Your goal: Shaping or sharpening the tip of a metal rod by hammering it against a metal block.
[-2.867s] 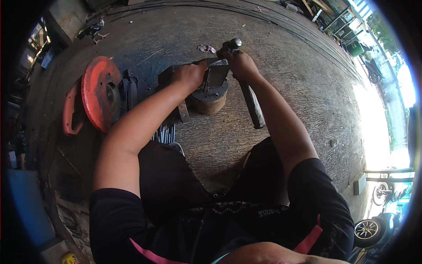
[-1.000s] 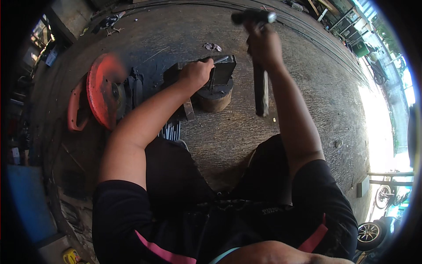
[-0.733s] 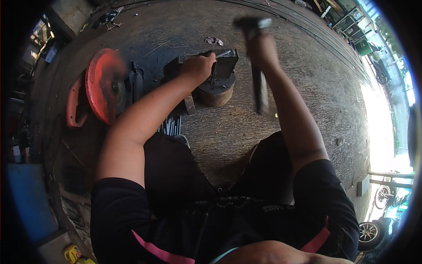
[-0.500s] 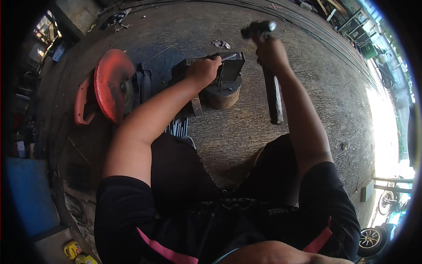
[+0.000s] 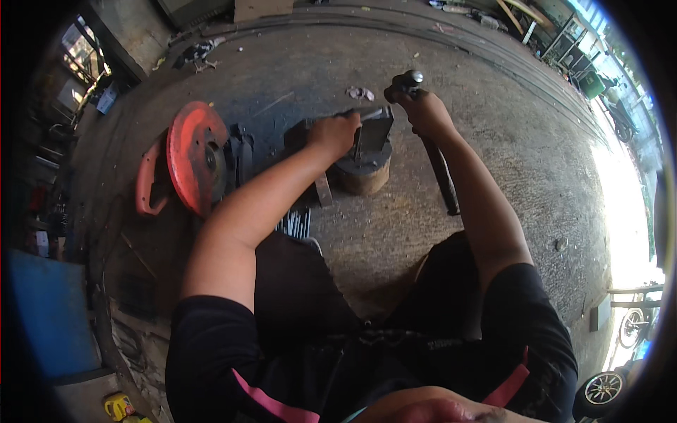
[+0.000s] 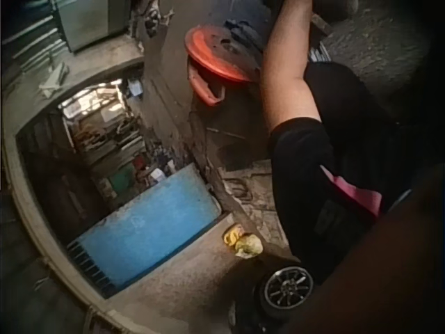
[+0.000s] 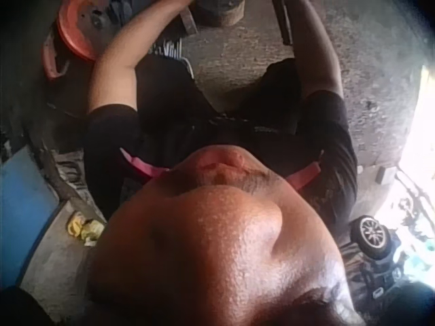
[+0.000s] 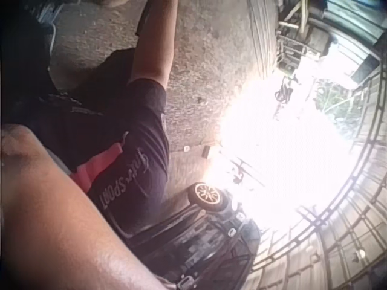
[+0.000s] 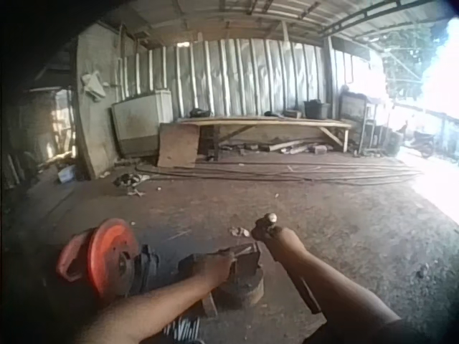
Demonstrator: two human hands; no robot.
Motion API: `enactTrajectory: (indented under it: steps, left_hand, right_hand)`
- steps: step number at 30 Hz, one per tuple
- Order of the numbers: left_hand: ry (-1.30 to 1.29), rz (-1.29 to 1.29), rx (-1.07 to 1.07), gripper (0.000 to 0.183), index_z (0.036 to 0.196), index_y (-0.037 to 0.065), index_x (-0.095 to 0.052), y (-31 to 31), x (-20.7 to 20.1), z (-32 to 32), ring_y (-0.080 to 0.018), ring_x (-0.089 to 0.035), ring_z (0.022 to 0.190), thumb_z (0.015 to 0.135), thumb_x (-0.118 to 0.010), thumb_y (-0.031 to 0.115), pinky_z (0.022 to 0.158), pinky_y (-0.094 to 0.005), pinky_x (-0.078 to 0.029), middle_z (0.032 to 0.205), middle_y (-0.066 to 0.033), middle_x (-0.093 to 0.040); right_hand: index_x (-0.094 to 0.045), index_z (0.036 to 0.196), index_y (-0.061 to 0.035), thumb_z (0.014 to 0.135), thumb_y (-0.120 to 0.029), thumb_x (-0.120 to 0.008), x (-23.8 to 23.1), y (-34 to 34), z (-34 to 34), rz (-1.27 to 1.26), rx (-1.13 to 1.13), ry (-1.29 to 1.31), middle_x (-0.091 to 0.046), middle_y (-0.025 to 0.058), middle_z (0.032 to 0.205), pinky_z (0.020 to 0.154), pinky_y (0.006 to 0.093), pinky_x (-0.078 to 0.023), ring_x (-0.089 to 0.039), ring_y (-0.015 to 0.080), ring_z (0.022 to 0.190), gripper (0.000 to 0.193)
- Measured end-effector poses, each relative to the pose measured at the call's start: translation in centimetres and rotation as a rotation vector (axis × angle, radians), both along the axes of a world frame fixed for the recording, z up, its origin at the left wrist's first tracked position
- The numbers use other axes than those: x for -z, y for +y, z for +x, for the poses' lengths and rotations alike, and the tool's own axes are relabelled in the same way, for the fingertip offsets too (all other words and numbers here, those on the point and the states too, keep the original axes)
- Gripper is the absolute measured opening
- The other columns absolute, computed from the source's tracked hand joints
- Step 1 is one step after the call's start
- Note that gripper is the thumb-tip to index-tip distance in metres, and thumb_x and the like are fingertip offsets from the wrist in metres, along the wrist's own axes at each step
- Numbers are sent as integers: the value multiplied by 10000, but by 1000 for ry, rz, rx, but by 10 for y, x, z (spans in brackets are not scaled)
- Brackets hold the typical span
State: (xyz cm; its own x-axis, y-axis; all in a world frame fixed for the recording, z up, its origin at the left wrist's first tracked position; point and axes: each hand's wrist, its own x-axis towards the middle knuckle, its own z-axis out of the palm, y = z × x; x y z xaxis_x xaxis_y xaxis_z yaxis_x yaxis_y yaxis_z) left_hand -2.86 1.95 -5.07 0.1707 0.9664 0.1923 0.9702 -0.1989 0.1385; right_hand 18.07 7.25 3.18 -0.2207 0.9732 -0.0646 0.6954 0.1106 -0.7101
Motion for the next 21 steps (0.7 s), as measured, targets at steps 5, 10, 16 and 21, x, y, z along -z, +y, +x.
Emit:
enactTrajectory:
  steps: [5, 10, 16, 21]
  left_hand:
    - [-31, 27, 19, 245, 965, 75, -504, 3, -5, -2, -414, -660, 716, 992, -433, 307, 598, -528, -510, 719, -212, -652]
    - [-54, 7, 25, 250, 970, 73, -531, 1, -10, 3, -431, -655, 752, 982, -456, 312, 621, -530, -514, 762, -228, -657]
    - [-135, -91, -26, 241, 1000, 85, -582, 5, -6, 2, -467, -630, 835, 965, -469, 295, 726, -550, -498, 846, -268, -648]
    - [-156, -32, -6, 246, 953, 72, -546, 15, 4, -1, -467, -628, 778, 972, -457, 301, 689, -562, -495, 783, -261, -639]
  right_hand:
    - [-621, 806, -38, 905, -458, -631, -70, -8, 5, 435, 106, 506, -560, 6, 587, 445, 283, -434, -547, 99, 481, 432]
    - [-647, 901, -30, 893, -504, -612, -17, 15, 2, 402, 140, 155, -621, 69, 667, 527, 336, -484, -599, 161, 559, 475]
    - [-666, 1045, -10, 914, -430, -571, 32, 13, 9, -24, 4, -48, -683, 205, 897, 725, 421, -519, -676, 320, 813, 450]
    - [-640, 947, -19, 912, -442, -632, -49, -7, 7, 360, 70, 389, -577, 8, 625, 479, 271, -446, -560, 97, 524, 425]
